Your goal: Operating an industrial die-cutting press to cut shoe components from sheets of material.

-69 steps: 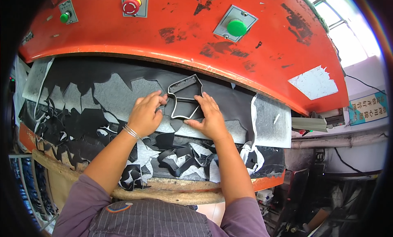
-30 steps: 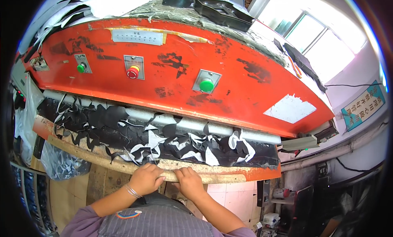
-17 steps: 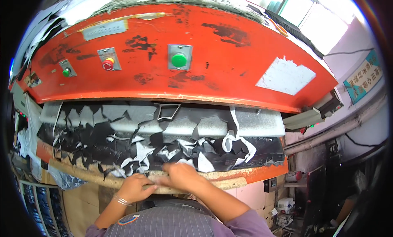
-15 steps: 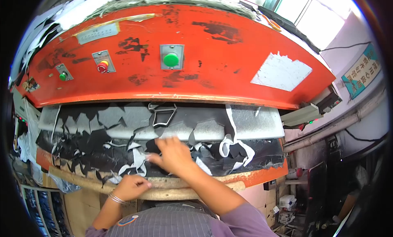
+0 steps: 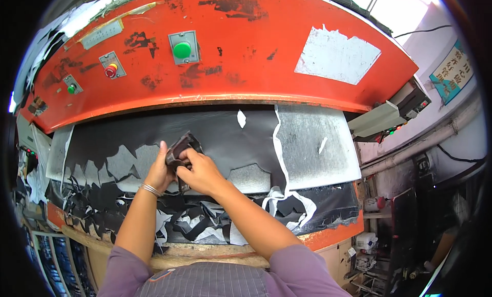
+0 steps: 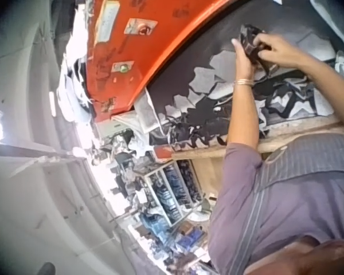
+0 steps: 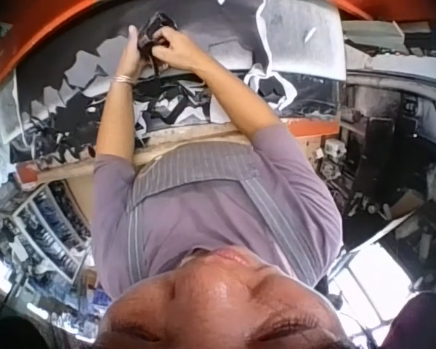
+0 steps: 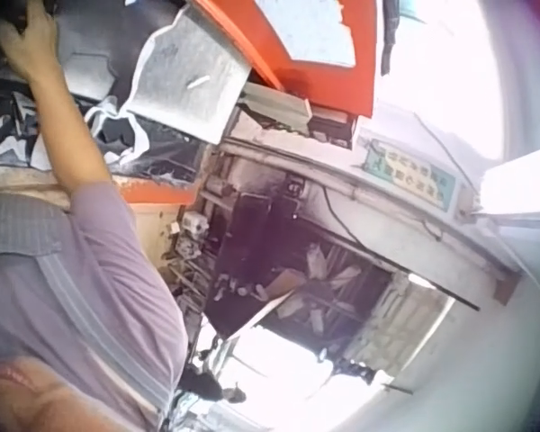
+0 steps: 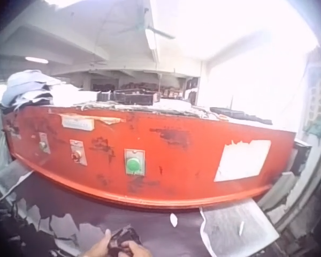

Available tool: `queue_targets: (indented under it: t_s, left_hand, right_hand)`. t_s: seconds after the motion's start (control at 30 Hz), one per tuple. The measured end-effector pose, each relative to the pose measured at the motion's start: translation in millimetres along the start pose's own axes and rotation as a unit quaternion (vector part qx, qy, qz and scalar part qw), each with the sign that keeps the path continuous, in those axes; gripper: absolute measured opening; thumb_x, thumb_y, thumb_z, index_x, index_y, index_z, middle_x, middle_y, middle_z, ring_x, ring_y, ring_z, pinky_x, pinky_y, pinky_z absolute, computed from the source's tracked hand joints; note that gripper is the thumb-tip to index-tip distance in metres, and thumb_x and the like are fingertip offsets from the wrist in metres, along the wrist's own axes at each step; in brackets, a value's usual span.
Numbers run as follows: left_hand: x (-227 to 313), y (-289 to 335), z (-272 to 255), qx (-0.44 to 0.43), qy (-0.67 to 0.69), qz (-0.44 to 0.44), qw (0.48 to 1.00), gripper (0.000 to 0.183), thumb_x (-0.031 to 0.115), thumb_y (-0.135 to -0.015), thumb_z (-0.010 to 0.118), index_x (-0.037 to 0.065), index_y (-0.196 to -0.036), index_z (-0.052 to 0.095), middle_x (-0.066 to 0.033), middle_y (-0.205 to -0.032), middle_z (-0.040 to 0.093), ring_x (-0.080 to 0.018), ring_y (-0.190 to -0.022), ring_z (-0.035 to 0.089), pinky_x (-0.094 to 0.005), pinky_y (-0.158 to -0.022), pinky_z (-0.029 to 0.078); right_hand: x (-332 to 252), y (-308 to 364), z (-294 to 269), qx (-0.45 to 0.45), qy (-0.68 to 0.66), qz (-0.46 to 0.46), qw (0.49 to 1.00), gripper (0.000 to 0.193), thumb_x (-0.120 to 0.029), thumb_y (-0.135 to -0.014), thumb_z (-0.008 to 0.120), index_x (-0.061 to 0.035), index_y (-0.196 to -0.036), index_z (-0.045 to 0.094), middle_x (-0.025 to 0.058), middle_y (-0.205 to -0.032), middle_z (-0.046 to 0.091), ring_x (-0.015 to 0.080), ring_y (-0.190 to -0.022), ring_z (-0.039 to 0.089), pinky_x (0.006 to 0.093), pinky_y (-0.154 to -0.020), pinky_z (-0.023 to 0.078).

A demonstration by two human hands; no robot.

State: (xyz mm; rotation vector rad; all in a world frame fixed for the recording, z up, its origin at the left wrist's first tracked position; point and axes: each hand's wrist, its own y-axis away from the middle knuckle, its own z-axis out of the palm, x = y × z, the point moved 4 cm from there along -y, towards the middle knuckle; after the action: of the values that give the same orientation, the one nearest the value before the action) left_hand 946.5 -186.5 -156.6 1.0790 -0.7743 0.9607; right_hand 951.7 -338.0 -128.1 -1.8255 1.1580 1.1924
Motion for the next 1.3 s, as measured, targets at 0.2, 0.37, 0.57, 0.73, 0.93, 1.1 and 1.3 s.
queue_targets:
  t_s: [0.2,0.37,0.57,0.73,0.93,1.1,1.3]
  left_hand:
    - [-36,20,1,0.144,-0.242,0.098,0.955,0.029,0.027,-0.098,0.053,-0.001,-0.095,0.062,-0.0055,-0.063,0.060,-0.0147,-0.048,0.057,-0.0312,-0.046,0.044]
    - [-58,63,24,0.163,-0.275,0.163,0.933,0.034,0.032,-0.098,0.053,-0.001,-0.103,0.060,-0.0094,-0.060,0.061,-0.0201,-0.051,0.061,-0.0349,-0.053,0.047]
    - [-52,78,18,0.181,-0.283,0.150,0.930,0.033,0.031,-0.097,0.054,-0.001,-0.101,0.060,-0.0079,-0.061,0.061,-0.0167,-0.051,0.060,-0.0328,-0.051,0.046]
    - [-63,142,-34,0.202,-0.153,0.047,0.966,0.029,0.030,-0.096,0.058,0.001,-0.099,0.060,-0.0014,-0.065,0.059,-0.0073,-0.050,0.052,-0.0223,-0.046,0.041]
    - [-42,217,-88,0.162,-0.426,-0.021,0.890,0.076,0.029,-0.077,0.078,-0.002,-0.135,0.040,-0.0184,-0.113,0.058,-0.0279,-0.099,0.057,-0.0376,-0.088,0.046]
    - [24,220,-74,0.273,-0.540,0.176,0.777,0.106,0.033,-0.065,0.084,0.002,-0.148,0.027,-0.0224,-0.142,0.041,-0.0368,-0.131,0.038,-0.0429,-0.110,0.030]
    - [-1,85,2,0.107,-0.426,0.251,0.863,0.061,0.021,-0.084,0.070,0.002,-0.137,0.046,-0.0158,-0.128,0.059,-0.0246,-0.116,0.056,-0.0356,-0.101,0.041]
  right_hand:
    - [23,30,-46,0.032,-0.135,0.029,0.990,0.025,-0.020,-0.082,0.064,-0.0040,-0.101,0.066,0.0081,-0.081,0.065,0.0152,-0.074,0.060,0.0301,-0.067,0.047]
    - [18,1,-67,0.040,0.319,0.018,0.947,0.033,-0.031,-0.078,0.058,-0.0080,-0.098,0.071,0.0095,-0.102,0.069,0.0291,-0.102,0.060,0.0469,-0.087,0.044]
    - [28,-4,-40,0.017,0.424,-0.029,0.905,0.030,-0.031,-0.076,0.062,-0.0126,-0.098,0.071,0.0065,-0.101,0.066,0.0244,-0.104,0.056,0.0460,-0.086,0.040]
    - [30,0,-46,-0.032,0.435,-0.028,0.900,0.030,-0.030,-0.075,0.063,-0.0131,-0.098,0.071,0.0059,-0.098,0.063,0.0245,-0.103,0.054,0.0438,-0.084,0.039]
    - [37,17,-49,0.015,0.381,-0.094,0.920,0.046,-0.037,-0.075,0.070,-0.0122,-0.114,0.065,0.0127,-0.123,0.055,0.0300,-0.115,0.048,0.0464,-0.094,0.037]
    - [45,59,-45,0.159,0.338,-0.050,0.926,0.096,-0.050,-0.071,0.077,-0.0058,-0.144,0.034,0.0272,-0.148,0.030,0.0445,-0.135,0.029,0.0519,-0.107,0.024]
    - [67,74,-45,0.161,0.370,0.030,0.915,0.106,-0.049,-0.072,0.076,0.0068,-0.145,0.023,0.0274,-0.143,0.040,0.0338,-0.136,0.037,0.0531,-0.111,0.020]
